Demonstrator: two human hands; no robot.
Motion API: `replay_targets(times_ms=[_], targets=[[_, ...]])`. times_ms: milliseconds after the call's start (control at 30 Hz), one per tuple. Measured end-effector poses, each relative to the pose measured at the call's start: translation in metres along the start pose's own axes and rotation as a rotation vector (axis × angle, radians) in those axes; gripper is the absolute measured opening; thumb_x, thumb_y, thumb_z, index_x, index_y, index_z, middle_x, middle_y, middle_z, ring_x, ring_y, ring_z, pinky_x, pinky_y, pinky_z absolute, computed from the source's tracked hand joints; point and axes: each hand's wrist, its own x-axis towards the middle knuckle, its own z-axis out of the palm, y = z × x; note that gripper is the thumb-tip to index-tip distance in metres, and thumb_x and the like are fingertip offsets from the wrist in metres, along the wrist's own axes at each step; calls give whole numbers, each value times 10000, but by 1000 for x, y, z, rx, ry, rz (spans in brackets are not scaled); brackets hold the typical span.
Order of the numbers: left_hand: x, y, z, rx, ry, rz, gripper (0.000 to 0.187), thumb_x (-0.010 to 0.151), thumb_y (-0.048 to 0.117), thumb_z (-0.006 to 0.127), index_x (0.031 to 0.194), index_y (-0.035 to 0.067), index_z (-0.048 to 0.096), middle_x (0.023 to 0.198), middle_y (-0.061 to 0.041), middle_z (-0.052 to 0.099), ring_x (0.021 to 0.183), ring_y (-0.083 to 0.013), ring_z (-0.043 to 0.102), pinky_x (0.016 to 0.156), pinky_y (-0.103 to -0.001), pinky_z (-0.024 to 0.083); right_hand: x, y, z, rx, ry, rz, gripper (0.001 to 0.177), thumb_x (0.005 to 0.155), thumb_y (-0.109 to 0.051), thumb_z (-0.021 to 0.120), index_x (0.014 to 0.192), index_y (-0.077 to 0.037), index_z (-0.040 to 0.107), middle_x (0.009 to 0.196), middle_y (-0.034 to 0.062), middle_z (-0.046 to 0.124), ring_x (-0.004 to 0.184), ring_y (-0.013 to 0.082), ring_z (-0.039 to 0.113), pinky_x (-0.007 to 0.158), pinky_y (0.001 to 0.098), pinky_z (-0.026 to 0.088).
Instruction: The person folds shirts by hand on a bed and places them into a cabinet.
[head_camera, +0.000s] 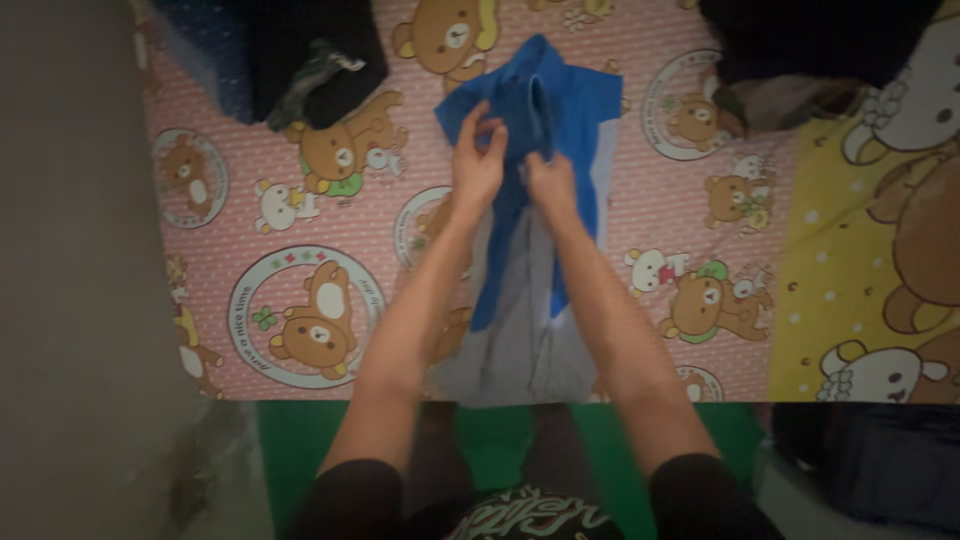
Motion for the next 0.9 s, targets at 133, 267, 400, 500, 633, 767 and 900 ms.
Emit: replay_targets(times_ms=[133,267,400,500,633,767,900], targets=[[-19,-41,37,420,-23,299,348,830,223,576,1122,51,502,1036,-161,528,918,-265,528,753,-322,447,39,14,-61,207,-160,359,363,823,-313,566,977,15,577,835,169,556,714,253,513,555,337,380],[-67,-79,53,797,-128,112,433,708,304,611,1068,74,544,1006,-195,470,950,-351,440,819,-407,366,62,55,-91,399,-221,512,367,684,-170,521,1042,-117,462,866,61,541,757,166,545,573,314,480],[-106,-84,39,975,-240,-7,412,686,379,616,961,75,578,1066,-176,445,1012,-341,413,845,-429,358,53,132,-88,254,82,138,310,775,-167,577,1042,-51,469,922,97,562,817,188,553,663,343,481],[-128,-68,23,1116,-442,-157,432,666,432,620,922,84,600,1096,-147,434,1058,-320,382,861,-448,340,13,172,-85,468,-113,259,315,864,-228,511,1084,-3,515,849,201,491,752,308,488,599,394,401],[-150,-57,2,1346,-792,-176,569,618,509,631,973,67,582,1166,-137,404,1115,-315,342,886,-442,324,-59,167,-70,255,-861,857,628,731,-467,499,1194,-67,363,1129,186,492,996,315,498,782,445,441],[-180,-83,-24,1288,-1032,-376,537,615,401,583,1063,104,561,1108,-147,569,1032,-291,534,848,-413,431,-125,154,-57,302,-802,772,744,731,-529,498,1247,-21,325,1190,201,443,1012,292,504,807,424,443],[-229,-122,-46,1063,-911,-309,590,631,372,627,1109,64,467,1101,-182,508,988,-311,507,812,-408,413,-173,169,-47,497,-861,764,675,745,-519,498,1195,-29,383,1104,143,493,888,235,542,723,373,476]])
